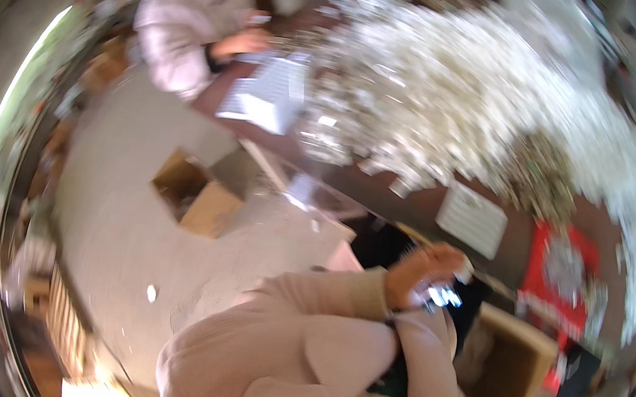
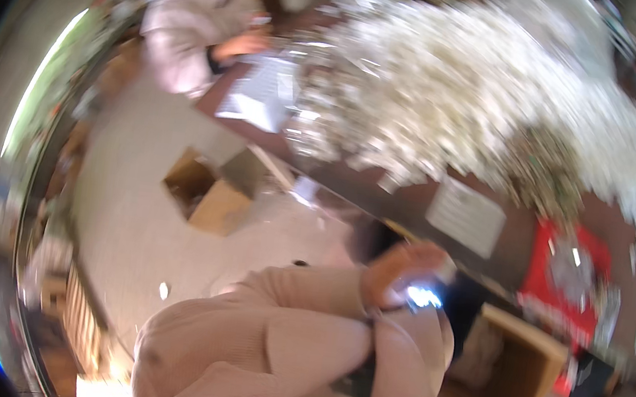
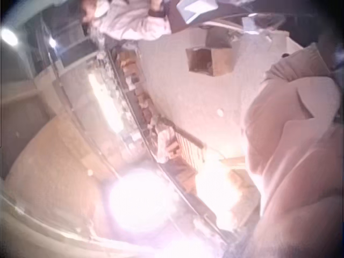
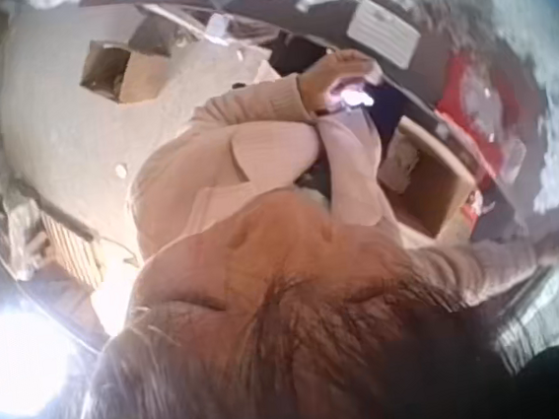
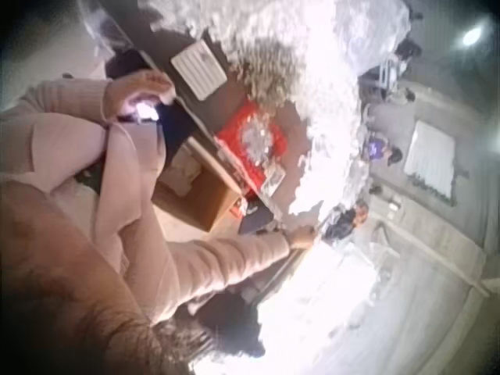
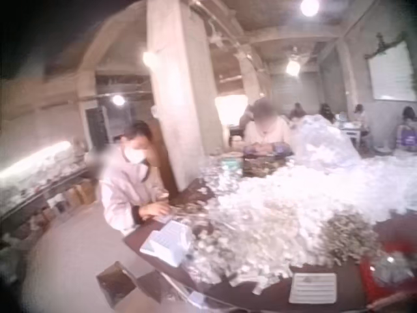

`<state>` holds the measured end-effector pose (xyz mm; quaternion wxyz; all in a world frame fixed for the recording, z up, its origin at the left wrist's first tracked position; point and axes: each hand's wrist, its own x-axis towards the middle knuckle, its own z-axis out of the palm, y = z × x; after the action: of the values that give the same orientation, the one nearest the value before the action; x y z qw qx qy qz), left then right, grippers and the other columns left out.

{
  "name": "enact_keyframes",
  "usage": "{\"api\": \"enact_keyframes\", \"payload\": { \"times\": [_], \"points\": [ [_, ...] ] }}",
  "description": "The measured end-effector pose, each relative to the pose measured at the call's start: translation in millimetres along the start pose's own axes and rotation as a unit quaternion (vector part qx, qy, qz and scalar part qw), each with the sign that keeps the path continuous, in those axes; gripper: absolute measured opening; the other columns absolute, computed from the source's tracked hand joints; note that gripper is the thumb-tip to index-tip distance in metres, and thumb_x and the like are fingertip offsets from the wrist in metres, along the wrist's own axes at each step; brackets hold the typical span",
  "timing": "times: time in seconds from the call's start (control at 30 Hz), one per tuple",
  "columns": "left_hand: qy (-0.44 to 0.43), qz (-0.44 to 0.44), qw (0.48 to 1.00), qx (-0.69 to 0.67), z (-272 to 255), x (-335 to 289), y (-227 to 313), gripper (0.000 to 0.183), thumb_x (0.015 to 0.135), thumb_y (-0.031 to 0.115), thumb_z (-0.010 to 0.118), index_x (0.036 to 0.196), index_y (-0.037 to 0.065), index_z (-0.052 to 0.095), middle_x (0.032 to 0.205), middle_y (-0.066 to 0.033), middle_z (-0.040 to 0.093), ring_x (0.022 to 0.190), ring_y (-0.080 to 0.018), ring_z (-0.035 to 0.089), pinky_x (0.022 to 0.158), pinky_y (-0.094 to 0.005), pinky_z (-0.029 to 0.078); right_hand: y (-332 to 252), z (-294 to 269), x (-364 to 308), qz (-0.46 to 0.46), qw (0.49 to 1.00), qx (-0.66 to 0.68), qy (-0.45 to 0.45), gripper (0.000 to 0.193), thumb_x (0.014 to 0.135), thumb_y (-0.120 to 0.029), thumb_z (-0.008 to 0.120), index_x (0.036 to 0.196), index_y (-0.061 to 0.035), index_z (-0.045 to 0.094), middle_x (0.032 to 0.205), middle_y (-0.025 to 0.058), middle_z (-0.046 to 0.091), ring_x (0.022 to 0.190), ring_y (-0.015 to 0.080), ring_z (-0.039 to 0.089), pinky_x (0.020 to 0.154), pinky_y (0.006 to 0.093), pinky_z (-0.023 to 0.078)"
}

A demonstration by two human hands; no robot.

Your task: The person repeatedly picks small white plastic housings and metal contacts from a table, inserts the contacts into the housings, and places the assembled units into a white tray. The person also occasionally picks up and sets down a red cloth. Another person works at the same table in the background.

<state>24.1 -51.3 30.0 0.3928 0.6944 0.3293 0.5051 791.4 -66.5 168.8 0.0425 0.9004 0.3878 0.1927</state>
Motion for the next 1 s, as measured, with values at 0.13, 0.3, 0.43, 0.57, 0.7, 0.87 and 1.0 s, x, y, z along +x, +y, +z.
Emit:
{"api": "enact_keyframes", "payload": {
  "times": [0.13,0.3,0.43,0.57,0.7,0.87,1.0],
  "points": [
    [-0.032,-0.221,0.906,-0.36,6,0,6,0.025,0.093,0.007,0.061,0.117,0.003,0.061,0.108,-0.0097,0.063,0.096,-0.02,0.061,0.08,-0.0319,0.05,-40,41,-48,-0.026,0.996,0.068,-0.057,0.035,0.094,-0.028,0.055,0.12,-0.0064,0.065,0.103,0.0203,0.071,0.098,0.0376,0.068,0.077,0.0456,0.054],
    [0.057,-0.368,0.799,-0.472,2,11,22,0.027,0.102,0.02,0.056,0.124,0.006,0.057,0.11,-0.0053,0.063,0.085,-0.0107,0.056,0.075,-0.0225,0.047,-148,86,-104,-0.092,0.929,0.35,0.082,0.029,0.086,-0.028,0.066,0.101,-0.0048,0.074,0.092,0.0191,0.072,0.087,0.0349,0.07,0.077,0.043,0.054],
    [0.002,-0.308,0.781,-0.543,4,14,16,0.024,0.102,0.023,0.056,0.118,0.007,0.059,0.1,-0.0026,0.061,0.07,-0.0049,0.044,0.059,-0.0152,0.036,-188,49,-126,0.012,0.953,0.297,0.055,0.025,0.084,-0.024,0.061,0.091,-0.0029,0.073,0.091,0.0214,0.071,0.089,0.0382,0.069,0.08,0.0443,0.053],
    [0.009,-0.241,0.84,-0.486,16,14,9,0.018,0.098,0.014,0.059,0.112,0.003,0.061,0.092,-0.0051,0.066,0.064,-0.0052,0.051,0.052,-0.0178,0.039,-277,-41,-199,-0.179,0.84,0.509,0.063,0.021,0.097,-0.02,0.059,0.092,-0.0009,0.066,0.086,0.0136,0.069,0.077,0.0214,0.065,0.069,0.0353,0.05],
    [0.051,-0.32,0.796,-0.511,18,23,13,0.014,0.095,0.013,0.066,0.108,0.007,0.065,0.087,-0.0004,0.065,0.057,-0.0012,0.045,0.044,-0.0171,0.028,-390,-114,-336,-0.301,0.606,0.725,-0.129,0.008,0.098,-0.002,0.051,0.102,-0.0002,0.057,0.113,0.0193,0.067,0.112,0.0233,0.063,0.094,0.0364,0.051],
    [0.107,-0.259,0.792,-0.542,4,20,24,0.016,0.096,0.013,0.066,0.11,0.006,0.063,0.072,0.0051,0.055,0.052,-0.0005,0.042,0.044,-0.0169,0.03,-452,-151,-392,-0.314,0.541,0.771,-0.121,0.015,0.093,0.008,0.054,0.105,0.0021,0.06,0.115,0.0205,0.067,0.101,0.0252,0.068,0.088,0.0328,0.052],
    [0.101,-0.247,0.798,-0.541,-3,16,21,0.019,0.099,0.011,0.061,0.115,0.001,0.063,0.082,0.003,0.062,0.054,0.0008,0.036,0.047,-0.0156,0.028,-457,-152,-397,-0.324,0.499,0.791,-0.143,0.016,0.09,0.008,0.058,0.103,-0.0007,0.061,0.115,0.0177,0.069,0.093,0.0163,0.068,0.081,0.0269,0.053]
  ]
}}
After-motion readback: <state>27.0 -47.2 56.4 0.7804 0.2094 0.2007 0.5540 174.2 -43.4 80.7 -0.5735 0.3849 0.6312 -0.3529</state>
